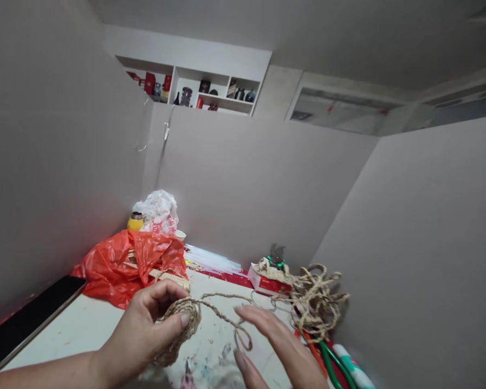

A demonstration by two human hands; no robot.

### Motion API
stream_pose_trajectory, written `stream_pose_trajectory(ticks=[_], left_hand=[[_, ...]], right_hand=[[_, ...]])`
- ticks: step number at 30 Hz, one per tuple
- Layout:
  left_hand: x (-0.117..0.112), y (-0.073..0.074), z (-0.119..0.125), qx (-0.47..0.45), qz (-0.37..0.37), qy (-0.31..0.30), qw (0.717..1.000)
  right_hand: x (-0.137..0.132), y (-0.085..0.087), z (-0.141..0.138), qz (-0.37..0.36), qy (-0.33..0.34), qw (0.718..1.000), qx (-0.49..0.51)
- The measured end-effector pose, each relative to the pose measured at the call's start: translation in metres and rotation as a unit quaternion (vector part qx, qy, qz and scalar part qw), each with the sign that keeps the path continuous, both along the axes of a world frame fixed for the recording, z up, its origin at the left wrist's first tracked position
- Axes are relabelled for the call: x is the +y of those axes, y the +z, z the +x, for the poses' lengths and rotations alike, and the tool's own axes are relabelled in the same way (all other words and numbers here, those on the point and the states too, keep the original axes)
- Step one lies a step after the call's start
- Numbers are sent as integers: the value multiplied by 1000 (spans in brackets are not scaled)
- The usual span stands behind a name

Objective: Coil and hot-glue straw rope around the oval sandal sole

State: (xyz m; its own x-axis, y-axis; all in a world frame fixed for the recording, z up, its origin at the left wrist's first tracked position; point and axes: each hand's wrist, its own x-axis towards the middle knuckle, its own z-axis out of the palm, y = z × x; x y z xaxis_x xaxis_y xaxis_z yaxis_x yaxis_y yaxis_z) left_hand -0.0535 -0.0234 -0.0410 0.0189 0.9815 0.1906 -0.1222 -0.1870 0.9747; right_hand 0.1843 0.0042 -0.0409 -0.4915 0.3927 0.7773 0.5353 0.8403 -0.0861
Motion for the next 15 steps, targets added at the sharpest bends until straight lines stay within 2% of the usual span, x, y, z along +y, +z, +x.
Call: stream_pose_trajectory(ticks=[2,5,7,11,15], left_hand=[[-4,4,3,1,10,-8,1000],[-10,12,8,1,29,-13,999],[-13,18,10,1,44,-10,999],[-13,34,17,6,69,5,998],[-10,47,27,-22,96,29,995]], right_hand=[[-3,9,-11,-31,16,999,26],[-3,12,-29,-96,51,989,104],[-3,14,-38,-100,80,979,158],[-6,29,-46,-20,124,970,206],[-5,40,-47,107,109,970,190]])
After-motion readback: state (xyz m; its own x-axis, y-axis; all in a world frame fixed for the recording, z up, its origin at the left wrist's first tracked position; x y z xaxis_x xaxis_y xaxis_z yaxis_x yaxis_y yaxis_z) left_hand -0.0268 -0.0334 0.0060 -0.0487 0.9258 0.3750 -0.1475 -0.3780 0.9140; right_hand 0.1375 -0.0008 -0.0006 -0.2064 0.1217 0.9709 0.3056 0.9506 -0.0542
